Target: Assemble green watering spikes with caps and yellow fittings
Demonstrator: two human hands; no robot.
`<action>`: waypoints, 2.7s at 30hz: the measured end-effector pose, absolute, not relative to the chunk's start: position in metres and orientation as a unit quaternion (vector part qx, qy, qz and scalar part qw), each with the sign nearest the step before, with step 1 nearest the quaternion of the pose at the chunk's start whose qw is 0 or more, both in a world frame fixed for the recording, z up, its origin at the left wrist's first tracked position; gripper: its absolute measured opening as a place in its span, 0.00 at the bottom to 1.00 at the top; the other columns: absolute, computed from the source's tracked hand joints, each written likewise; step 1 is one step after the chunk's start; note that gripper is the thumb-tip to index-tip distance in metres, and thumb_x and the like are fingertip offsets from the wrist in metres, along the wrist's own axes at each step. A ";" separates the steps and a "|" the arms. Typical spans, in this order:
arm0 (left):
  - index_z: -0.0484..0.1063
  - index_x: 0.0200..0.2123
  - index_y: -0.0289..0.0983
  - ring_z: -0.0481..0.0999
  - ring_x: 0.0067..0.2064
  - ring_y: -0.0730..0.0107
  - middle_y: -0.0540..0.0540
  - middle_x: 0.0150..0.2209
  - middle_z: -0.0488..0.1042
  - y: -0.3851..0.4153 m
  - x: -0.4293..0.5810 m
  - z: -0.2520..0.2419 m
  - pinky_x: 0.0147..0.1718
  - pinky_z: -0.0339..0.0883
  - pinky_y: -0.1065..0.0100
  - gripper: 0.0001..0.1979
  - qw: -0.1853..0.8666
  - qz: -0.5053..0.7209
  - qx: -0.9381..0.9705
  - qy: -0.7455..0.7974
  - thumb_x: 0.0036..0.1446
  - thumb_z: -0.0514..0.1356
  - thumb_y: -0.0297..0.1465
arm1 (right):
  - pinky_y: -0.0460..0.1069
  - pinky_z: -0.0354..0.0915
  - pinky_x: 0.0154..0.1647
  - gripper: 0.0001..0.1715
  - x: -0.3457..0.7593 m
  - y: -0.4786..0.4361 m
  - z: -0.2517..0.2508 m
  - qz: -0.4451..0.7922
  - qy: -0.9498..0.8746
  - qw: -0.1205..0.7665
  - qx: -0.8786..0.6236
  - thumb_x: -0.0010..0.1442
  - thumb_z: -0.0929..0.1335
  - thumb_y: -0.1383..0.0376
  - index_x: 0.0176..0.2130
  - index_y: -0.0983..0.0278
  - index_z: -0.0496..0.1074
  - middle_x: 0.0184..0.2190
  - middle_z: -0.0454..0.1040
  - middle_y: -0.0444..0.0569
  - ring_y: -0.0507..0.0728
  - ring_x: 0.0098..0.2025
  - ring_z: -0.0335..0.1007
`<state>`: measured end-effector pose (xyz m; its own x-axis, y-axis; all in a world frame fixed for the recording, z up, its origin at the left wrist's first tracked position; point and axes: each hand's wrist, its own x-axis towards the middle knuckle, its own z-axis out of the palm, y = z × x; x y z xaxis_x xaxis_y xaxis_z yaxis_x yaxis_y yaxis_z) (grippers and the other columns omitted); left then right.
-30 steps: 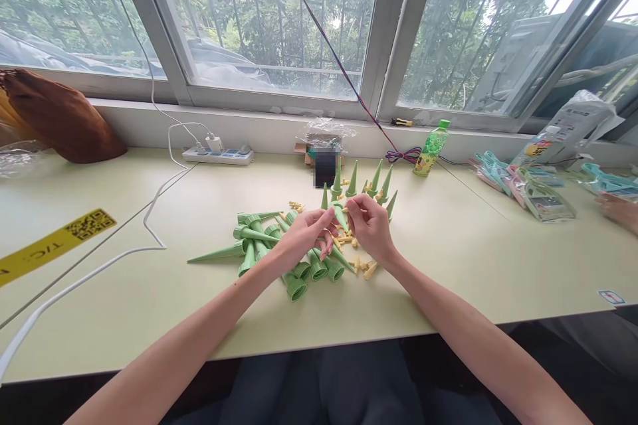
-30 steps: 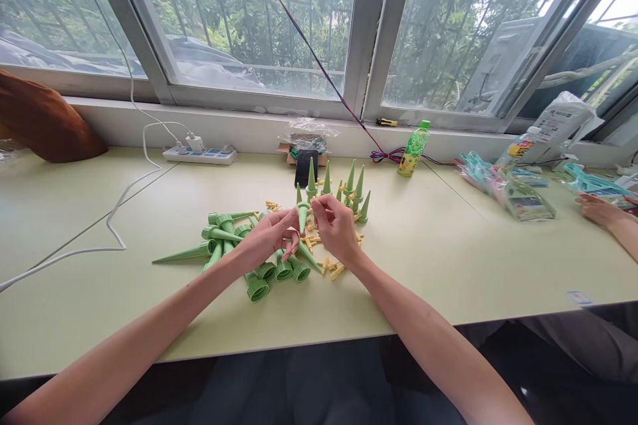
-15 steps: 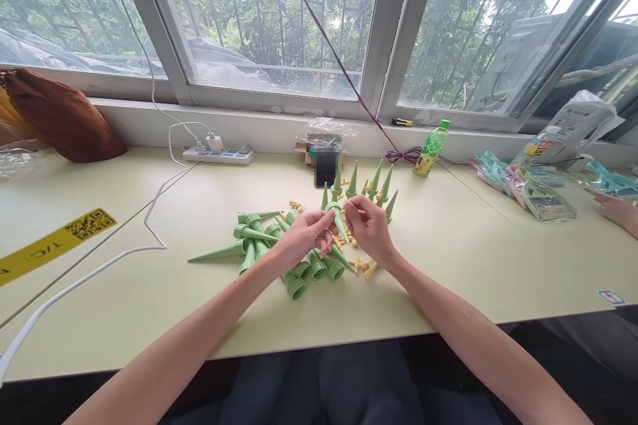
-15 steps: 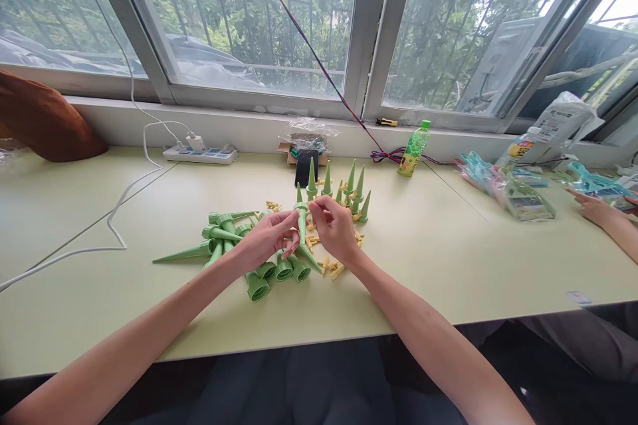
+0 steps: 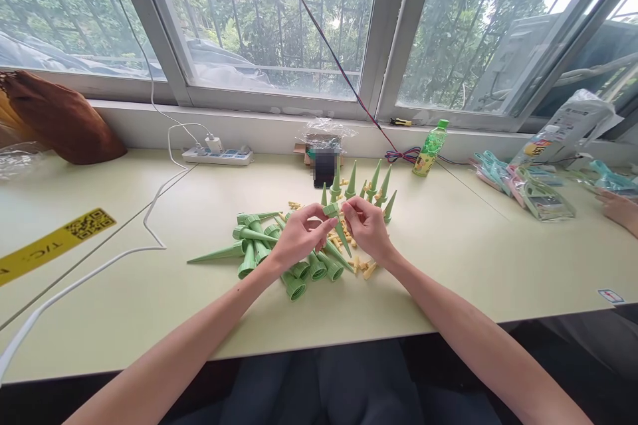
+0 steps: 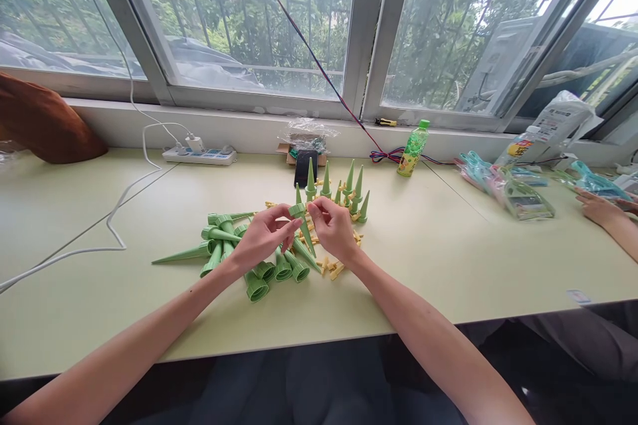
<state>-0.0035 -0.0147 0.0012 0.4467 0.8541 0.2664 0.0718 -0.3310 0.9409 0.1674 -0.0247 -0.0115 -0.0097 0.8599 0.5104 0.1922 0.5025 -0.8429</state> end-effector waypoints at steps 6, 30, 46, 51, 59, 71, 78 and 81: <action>0.72 0.39 0.36 0.70 0.26 0.77 0.48 0.35 0.72 -0.010 -0.005 -0.006 0.23 0.69 0.74 0.13 0.296 0.457 0.773 0.324 0.56 0.64 0.38 | 0.46 0.48 0.18 0.19 0.168 -0.025 -0.009 0.298 -0.652 0.560 -0.416 0.65 0.64 0.53 0.28 0.62 0.63 0.17 0.56 0.38 0.48 0.18 0.50; 0.71 0.28 0.33 0.69 0.21 0.75 0.49 0.22 0.68 -0.015 -0.003 0.002 0.14 0.59 0.77 0.25 0.446 0.381 0.726 0.358 0.59 0.56 0.51 | 0.46 0.53 0.18 0.20 0.171 -0.023 -0.011 0.280 -0.623 0.600 -0.417 0.65 0.63 0.49 0.30 0.61 0.63 0.19 0.57 0.39 0.48 0.18 0.52; 0.71 0.34 0.31 0.68 0.22 0.75 0.45 0.26 0.71 -0.014 -0.003 0.004 0.15 0.58 0.75 0.22 0.679 0.314 0.603 0.278 0.59 0.58 0.48 | 0.46 0.58 0.21 0.19 0.169 -0.024 -0.013 0.275 -0.673 0.563 -0.394 0.65 0.63 0.51 0.31 0.62 0.64 0.20 0.60 0.40 0.48 0.20 0.55; 0.66 0.27 0.35 0.68 0.20 0.74 0.49 0.21 0.69 -0.015 -0.006 0.002 0.17 0.60 0.73 0.20 0.563 0.314 0.698 0.312 0.59 0.59 0.46 | 0.46 0.53 0.19 0.19 0.170 -0.024 -0.013 0.279 -0.672 0.558 -0.399 0.65 0.63 0.51 0.30 0.62 0.64 0.20 0.58 0.39 0.49 0.19 0.53; 0.65 0.26 0.36 0.69 0.27 0.74 0.49 0.28 0.66 -0.014 -0.003 -0.008 0.23 0.65 0.74 0.15 0.274 0.386 0.818 0.327 0.58 0.61 0.41 | 0.46 0.51 0.21 0.21 0.171 -0.022 -0.012 0.235 -0.686 0.533 -0.436 0.65 0.63 0.52 0.27 0.63 0.63 0.20 0.58 0.40 0.49 0.21 0.51; 0.70 0.46 0.40 0.67 0.25 0.75 0.47 0.37 0.69 -0.007 -0.007 -0.014 0.27 0.62 0.71 0.12 0.145 0.359 0.850 0.357 0.65 0.53 0.38 | 0.46 0.52 0.20 0.22 0.169 -0.023 -0.010 0.253 -0.658 0.550 -0.448 0.65 0.63 0.50 0.27 0.62 0.64 0.18 0.59 0.40 0.49 0.20 0.53; 0.74 0.40 0.36 0.64 0.20 0.75 0.49 0.28 0.73 -0.007 -0.004 -0.007 0.24 0.59 0.72 0.22 0.292 0.396 0.771 0.405 0.65 0.49 0.46 | 0.46 0.51 0.17 0.21 0.172 -0.022 -0.009 0.274 -0.614 0.603 -0.429 0.65 0.63 0.48 0.30 0.61 0.63 0.19 0.56 0.39 0.48 0.18 0.51; 0.74 0.29 0.34 0.61 0.20 0.75 0.51 0.20 0.67 -0.010 -0.003 0.000 0.22 0.56 0.72 0.26 0.332 0.395 0.756 0.403 0.65 0.48 0.48 | 0.46 0.53 0.18 0.20 0.172 -0.022 -0.010 0.277 -0.632 0.594 -0.415 0.65 0.63 0.49 0.31 0.61 0.63 0.20 0.57 0.39 0.48 0.18 0.52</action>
